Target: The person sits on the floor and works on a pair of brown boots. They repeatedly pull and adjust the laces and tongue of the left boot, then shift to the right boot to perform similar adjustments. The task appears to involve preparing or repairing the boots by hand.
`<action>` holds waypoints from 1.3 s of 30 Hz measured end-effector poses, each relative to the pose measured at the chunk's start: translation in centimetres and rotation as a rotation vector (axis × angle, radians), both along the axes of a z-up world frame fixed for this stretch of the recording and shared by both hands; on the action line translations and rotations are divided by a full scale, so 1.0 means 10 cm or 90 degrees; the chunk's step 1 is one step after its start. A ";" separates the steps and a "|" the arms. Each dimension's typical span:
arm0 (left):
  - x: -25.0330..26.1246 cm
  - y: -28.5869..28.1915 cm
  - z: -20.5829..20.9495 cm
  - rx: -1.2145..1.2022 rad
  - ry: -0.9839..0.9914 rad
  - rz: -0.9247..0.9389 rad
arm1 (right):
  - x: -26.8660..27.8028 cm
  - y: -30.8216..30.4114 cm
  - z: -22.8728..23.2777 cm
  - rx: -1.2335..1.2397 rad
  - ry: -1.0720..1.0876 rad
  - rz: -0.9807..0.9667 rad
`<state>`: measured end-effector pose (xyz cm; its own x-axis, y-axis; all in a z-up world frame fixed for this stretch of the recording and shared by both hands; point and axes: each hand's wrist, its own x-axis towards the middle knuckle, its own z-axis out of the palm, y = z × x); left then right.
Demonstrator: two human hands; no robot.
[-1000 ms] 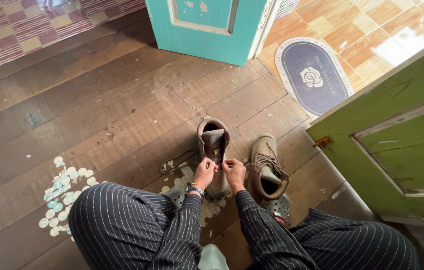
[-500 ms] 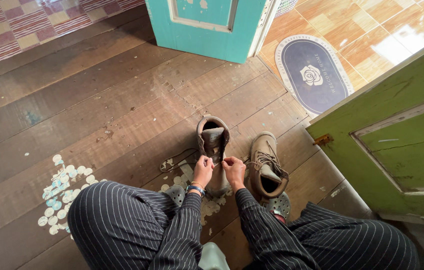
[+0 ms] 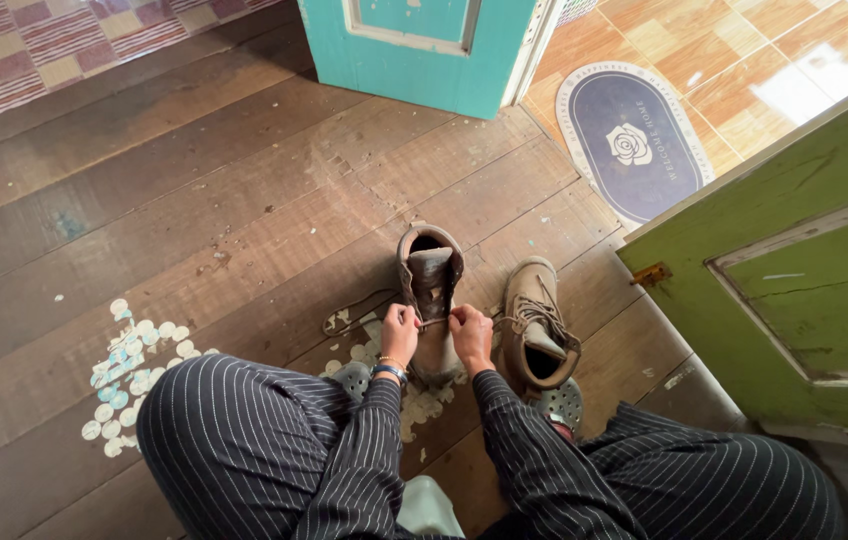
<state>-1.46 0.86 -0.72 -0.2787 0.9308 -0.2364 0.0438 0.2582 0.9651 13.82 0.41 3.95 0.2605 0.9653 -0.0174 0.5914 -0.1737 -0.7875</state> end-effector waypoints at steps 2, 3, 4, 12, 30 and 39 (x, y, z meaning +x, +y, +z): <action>-0.02 0.06 0.01 0.035 0.003 0.033 | 0.05 0.04 -0.09 0.014 0.001 0.010; -0.04 0.04 -0.01 0.047 0.006 0.052 | 0.07 0.05 -0.16 0.020 0.003 0.017; -0.05 0.05 -0.03 0.026 -0.036 0.069 | 0.10 0.07 -0.23 0.026 0.006 0.024; -0.29 0.05 -0.41 -0.089 0.024 0.182 | 0.37 0.08 -0.63 -0.069 0.080 0.052; -0.26 -0.18 -0.22 -0.092 0.177 -0.106 | 0.07 -0.08 -0.38 -0.171 0.274 0.121; -0.22 -0.17 -0.71 -0.065 0.200 -0.114 | -0.18 -0.04 -0.26 -0.138 0.128 0.088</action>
